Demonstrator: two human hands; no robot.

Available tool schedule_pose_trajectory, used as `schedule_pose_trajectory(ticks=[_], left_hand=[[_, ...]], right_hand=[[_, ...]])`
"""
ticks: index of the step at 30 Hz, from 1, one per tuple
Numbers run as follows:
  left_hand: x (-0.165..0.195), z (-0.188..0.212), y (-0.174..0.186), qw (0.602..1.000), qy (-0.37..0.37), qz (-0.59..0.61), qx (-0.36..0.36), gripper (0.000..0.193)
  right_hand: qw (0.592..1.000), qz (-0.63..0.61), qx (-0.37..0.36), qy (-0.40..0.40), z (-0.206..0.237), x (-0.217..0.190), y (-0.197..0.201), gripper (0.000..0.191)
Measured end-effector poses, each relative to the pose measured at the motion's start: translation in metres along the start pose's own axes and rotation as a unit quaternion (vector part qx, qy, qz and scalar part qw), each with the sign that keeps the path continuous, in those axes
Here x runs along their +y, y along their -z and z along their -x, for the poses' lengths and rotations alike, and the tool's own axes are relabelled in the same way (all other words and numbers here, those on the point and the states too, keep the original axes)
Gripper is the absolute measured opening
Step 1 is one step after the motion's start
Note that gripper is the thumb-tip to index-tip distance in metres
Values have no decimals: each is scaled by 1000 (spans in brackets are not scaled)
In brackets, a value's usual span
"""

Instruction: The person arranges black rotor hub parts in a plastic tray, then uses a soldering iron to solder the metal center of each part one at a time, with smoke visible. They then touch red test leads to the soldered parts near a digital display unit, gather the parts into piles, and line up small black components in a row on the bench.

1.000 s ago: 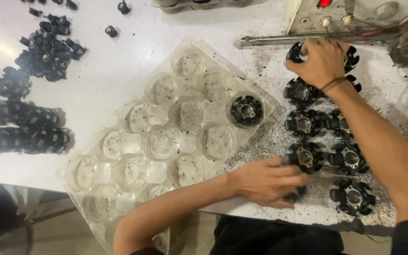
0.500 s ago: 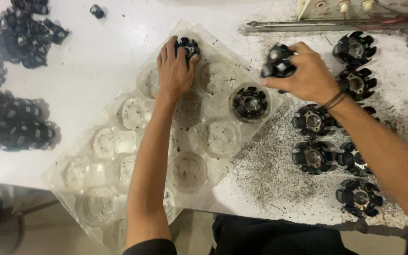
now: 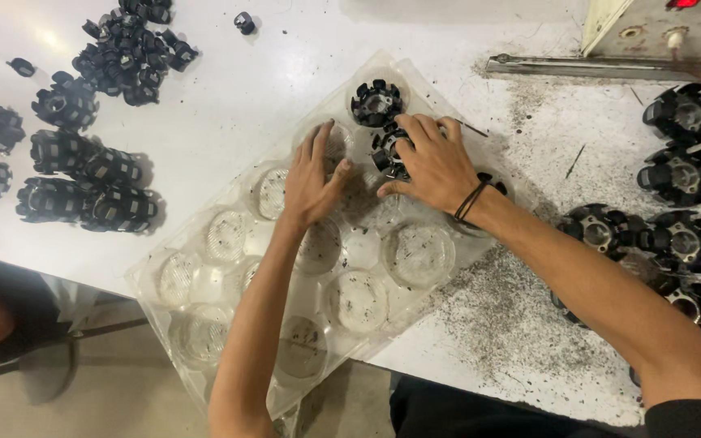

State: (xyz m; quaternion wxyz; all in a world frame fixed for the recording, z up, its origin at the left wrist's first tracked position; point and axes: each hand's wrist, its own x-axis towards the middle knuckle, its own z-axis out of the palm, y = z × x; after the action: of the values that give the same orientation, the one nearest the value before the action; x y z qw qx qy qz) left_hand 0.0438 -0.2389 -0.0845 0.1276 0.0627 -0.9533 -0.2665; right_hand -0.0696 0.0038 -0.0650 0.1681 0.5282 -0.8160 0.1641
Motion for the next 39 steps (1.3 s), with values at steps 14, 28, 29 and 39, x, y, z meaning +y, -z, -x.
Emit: schedule_pose_trajectory(ticks=[14, 28, 29, 39], left_hand=[[29, -1, -9, 990, 31, -137, -16, 98], [161, -11, -44, 986, -159, 50, 9, 47], [184, -9, -58, 962, -248, 112, -28, 49], [285, -39, -135, 867, -396, -54, -299, 54]], right_hand=[[978, -190, -69, -41, 66, 32, 50, 42], [913, 55, -30, -403, 197, 205, 116, 62], [913, 48, -26, -405, 206, 199, 123, 62], [912, 118, -71, -386, 227, 147, 140, 63]])
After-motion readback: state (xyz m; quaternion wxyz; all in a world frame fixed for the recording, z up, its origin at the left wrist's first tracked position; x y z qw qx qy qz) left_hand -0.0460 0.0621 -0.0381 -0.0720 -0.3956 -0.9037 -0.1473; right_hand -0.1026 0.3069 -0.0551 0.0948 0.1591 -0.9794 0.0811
